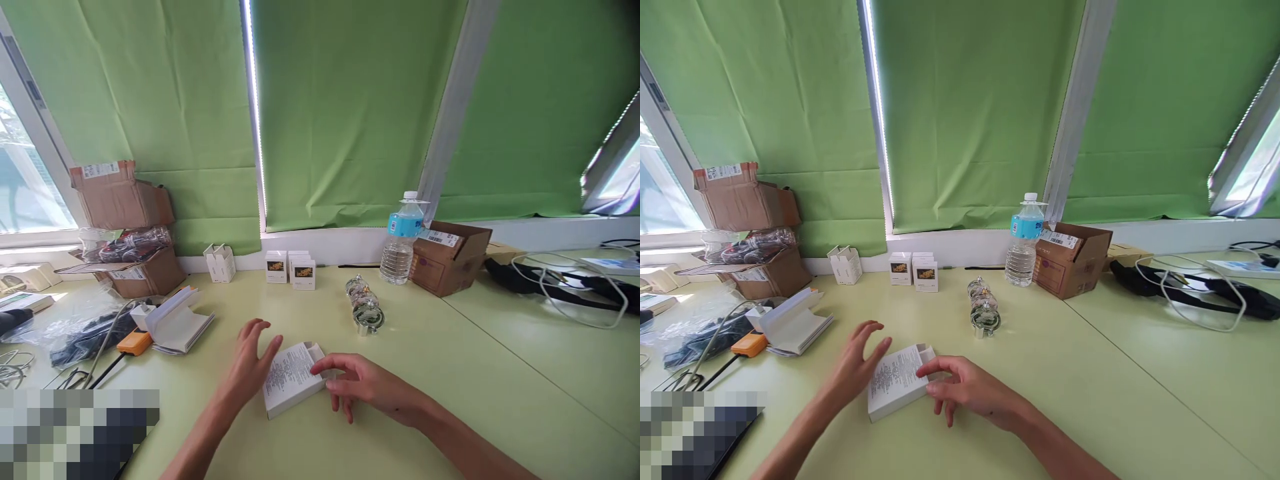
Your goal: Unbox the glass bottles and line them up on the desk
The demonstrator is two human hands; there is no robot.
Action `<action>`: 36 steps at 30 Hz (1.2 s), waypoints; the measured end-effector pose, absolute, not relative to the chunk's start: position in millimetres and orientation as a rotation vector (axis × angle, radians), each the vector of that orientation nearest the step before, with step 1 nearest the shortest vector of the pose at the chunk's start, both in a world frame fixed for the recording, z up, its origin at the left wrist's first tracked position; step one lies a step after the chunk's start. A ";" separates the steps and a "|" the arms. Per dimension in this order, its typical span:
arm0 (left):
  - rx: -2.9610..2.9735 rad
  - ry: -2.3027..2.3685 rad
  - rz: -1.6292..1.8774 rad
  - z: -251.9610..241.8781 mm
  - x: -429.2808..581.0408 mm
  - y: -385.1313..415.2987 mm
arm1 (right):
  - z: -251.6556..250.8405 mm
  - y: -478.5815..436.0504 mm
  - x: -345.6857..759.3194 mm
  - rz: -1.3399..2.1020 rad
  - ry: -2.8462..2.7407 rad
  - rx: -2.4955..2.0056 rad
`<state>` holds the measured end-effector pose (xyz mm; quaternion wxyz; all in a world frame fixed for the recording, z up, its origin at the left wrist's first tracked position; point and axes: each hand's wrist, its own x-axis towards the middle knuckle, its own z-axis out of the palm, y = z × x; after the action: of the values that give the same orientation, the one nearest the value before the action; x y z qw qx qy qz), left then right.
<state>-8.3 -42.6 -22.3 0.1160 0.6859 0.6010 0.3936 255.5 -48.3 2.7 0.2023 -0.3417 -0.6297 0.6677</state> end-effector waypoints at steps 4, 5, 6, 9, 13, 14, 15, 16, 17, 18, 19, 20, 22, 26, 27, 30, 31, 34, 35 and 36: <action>2.051 1.629 1.140 -35.0 17.7 -52.0 | -5.6 -51.7 244.4 1.969 -1.606 -0.878; 2.048 1.614 1.136 -35.1 20.4 -53.8 | -6.3 -51.3 243.3 1.925 -1.618 -0.865; 2.041 1.602 1.131 -34.0 22.0 -55.4 | -6.2 -50.6 243.0 1.842 -1.653 -0.853; 1.998 1.558 1.151 -26.4 22.7 -59.5 | -1.6 -48.4 246.5 1.416 -1.824 -0.848; 1.992 1.447 1.247 -14.8 23.8 -65.1 | 6.4 -49.1 253.9 0.999 -1.957 -0.893; 2.012 1.416 1.257 -12.8 24.5 -66.5 | 7.4 -49.5 254.8 0.978 -1.967 -0.898; 2.042 1.389 1.250 -11.1 25.3 -67.8 | 8.1 -49.8 255.2 0.977 -1.971 -0.898; 2.075 1.371 1.229 -10.0 25.9 -68.8 | 8.3 -49.9 255.0 0.983 -1.969 -0.890; 2.107 1.368 1.196 -9.2 26.3 -69.6 | 8.3 -49.7 254.5 0.995 -1.963 -0.874; 2.139 1.376 1.152 -8.8 26.4 -70.2 | 8.3 -49.4 253.9 1.009 -1.948 -0.850; 2.169 1.388 1.102 -8.6 26.3 -70.7 | 8.2 -48.9 253.3 1.029 -1.926 -0.820; 2.196 1.397 1.052 -8.5 25.9 -71.1 | 8.1 -48.3 252.8 1.055 -1.901 -0.789; 2.246 1.390 0.957 -8.4 24.8 -71.9 | 8.1 -47.1 252.8 1.105 -1.846 -0.741; 2.290 1.329 0.832 -7.4 26.3 -75.1 | 7.4 -44.4 255.5 1.105 -1.797 -0.703; 2.289 1.322 0.815 -7.2 27.9 -76.0 | 7.2 -43.9 256.2 1.104 -1.792 -0.696; 2.293 1.284 0.785 -8.5 33.8 -76.7 | 7.5 -44.0 257.3 1.114 -1.800 -0.677; 2.294 1.270 0.792 -9.9 35.3 -76.0 | 8.2 -44.7 257.2 1.095 -1.812 -0.684; 2.275 1.296 0.887 -17.5 35.0 -69.8 | 10.4 -47.7 256.5 0.969 -1.864 -0.758; 2.264 1.335 0.931 -21.3 32.7 -66.2 | 10.5 -48.7 256.0 0.935 -1.879 -0.785; 2.253 1.390 0.974 -25.7 29.1 -62.0 | 9.9 -49.6 255.4 0.917 -1.893 -0.807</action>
<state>29.1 -62.0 -25.7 0.1597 0.7884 0.4866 0.3408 255.4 -49.6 9.9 0.4298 -0.3236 -0.7587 0.3674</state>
